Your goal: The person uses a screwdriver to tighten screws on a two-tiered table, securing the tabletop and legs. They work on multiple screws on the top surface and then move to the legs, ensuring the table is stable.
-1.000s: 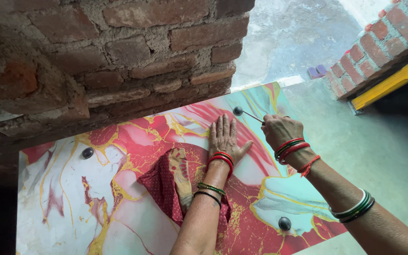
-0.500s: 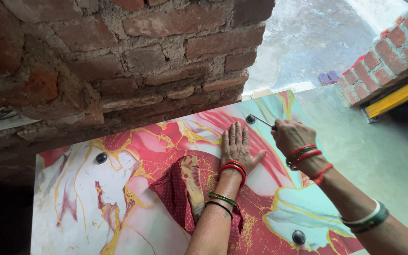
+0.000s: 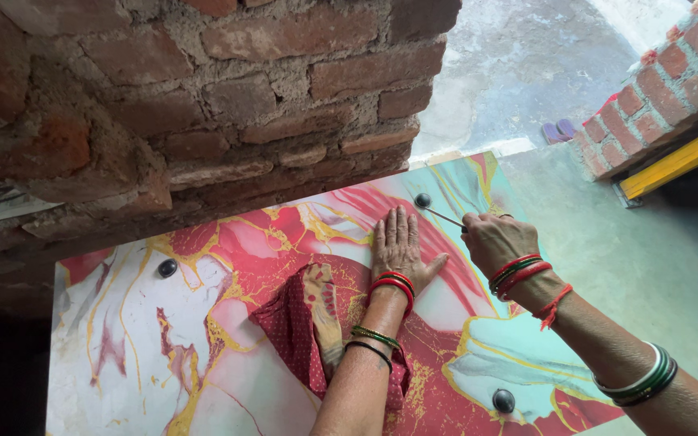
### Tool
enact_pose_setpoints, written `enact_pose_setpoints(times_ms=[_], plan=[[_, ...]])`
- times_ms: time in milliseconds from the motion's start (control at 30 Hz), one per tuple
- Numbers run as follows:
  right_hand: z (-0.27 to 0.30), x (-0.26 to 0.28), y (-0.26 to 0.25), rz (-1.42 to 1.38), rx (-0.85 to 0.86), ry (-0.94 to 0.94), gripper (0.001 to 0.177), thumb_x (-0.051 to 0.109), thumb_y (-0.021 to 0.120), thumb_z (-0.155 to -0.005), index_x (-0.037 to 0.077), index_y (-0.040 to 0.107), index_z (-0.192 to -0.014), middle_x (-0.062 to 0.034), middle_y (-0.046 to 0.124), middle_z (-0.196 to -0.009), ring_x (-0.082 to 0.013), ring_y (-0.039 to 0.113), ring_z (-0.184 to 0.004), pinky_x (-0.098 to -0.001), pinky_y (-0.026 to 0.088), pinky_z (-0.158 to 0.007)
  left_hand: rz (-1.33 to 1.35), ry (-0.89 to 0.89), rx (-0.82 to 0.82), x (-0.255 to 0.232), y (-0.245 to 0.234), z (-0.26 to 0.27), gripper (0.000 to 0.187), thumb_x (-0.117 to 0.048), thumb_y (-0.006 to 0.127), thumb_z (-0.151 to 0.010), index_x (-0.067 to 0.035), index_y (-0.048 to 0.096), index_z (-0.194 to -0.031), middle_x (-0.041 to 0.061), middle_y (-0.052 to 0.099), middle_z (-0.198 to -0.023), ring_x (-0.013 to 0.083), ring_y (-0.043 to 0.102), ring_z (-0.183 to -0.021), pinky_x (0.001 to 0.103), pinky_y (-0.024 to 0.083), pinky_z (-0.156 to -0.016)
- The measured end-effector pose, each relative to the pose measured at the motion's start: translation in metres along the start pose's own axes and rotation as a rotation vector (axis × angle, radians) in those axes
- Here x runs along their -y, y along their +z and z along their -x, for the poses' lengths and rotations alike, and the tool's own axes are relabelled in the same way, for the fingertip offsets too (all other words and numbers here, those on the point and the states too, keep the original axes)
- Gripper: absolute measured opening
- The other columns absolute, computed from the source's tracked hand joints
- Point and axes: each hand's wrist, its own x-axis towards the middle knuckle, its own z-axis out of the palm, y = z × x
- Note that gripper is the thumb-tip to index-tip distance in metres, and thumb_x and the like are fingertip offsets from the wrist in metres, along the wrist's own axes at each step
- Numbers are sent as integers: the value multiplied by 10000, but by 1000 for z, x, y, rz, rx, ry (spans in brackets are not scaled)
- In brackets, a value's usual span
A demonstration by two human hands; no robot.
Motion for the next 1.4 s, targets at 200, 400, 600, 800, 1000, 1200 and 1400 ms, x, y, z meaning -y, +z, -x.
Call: enact_pose_setpoints(times_ms=[200, 400, 600, 800, 1000, 1200, 1400], plan=[[-7, 10, 9, 49, 31, -18, 83, 207, 618, -973, 175, 690, -996, -38, 741, -860, -242, 740, -807, -389, 574, -649, -3, -15, -15, 0, 3, 0, 1077, -780, 462, -867, -5, 254, -1584, 202, 152, -1684, 318, 62, -1570, 490, -23, -1253], [-3, 3, -1, -58, 91, 58, 192, 335, 642, -956, 146, 673, -973, -74, 744, -887, -283, 731, -871, -431, 570, -695, 5, -15, 15, 0, 3, 0, 1077, -779, 461, -869, -9, 236, -1588, 196, 124, -1687, 316, 31, -1574, 492, -31, -1247], [22, -12, 1, -100, 119, 167, 234, 389, 657, -943, 160, 664, -991, -65, 749, -951, -299, 728, -902, -455, 568, -736, 42, -17, 111, 9, 12, -14, 1119, -749, 538, -842, -6, 183, -1598, 185, 76, -1693, 307, 4, -1567, 464, -23, -1247], [44, -13, -7, -133, 120, 170, 200, 341, 610, -952, 168, 660, -1039, -57, 735, -1025, -299, 716, -945, -468, 567, -765, 49, -11, 84, 20, 4, 1, 1042, -608, 671, -853, -10, 242, -1592, 199, 158, -1688, 327, 85, -1575, 502, 49, -1260], [59, 3, -44, -214, -1, 71, 161, 272, 620, -929, 164, 656, -1043, -65, 719, -1039, -308, 710, -945, -458, 566, -796, 21, 38, -39, 29, -31, 51, 945, -534, 699, -868, -11, 313, -1553, 200, 246, -1654, 326, 146, -1559, 530, 75, -1253], [68, 41, -90, -362, 214, 145, 246, 351, 660, -930, 222, 627, -1137, -66, 752, -1005, -304, 722, -929, -454, 557, -791, -4, -25, -64, 51, -64, 88, 888, -492, 696, -880, -18, 353, -1548, 184, 293, -1645, 323, 198, -1551, 535, 94, -1261], [71, 98, -101, -548, 115, 32, 201, 331, 700, -876, 188, 702, -1018, -89, 744, -962, -313, 718, -909, -459, 546, -768, 25, -105, -147, 112, -84, 131, 821, -493, 645, -922, -9, 379, -1530, 193, 295, -1636, 339, 203, -1541, 547, 107, -1241]])
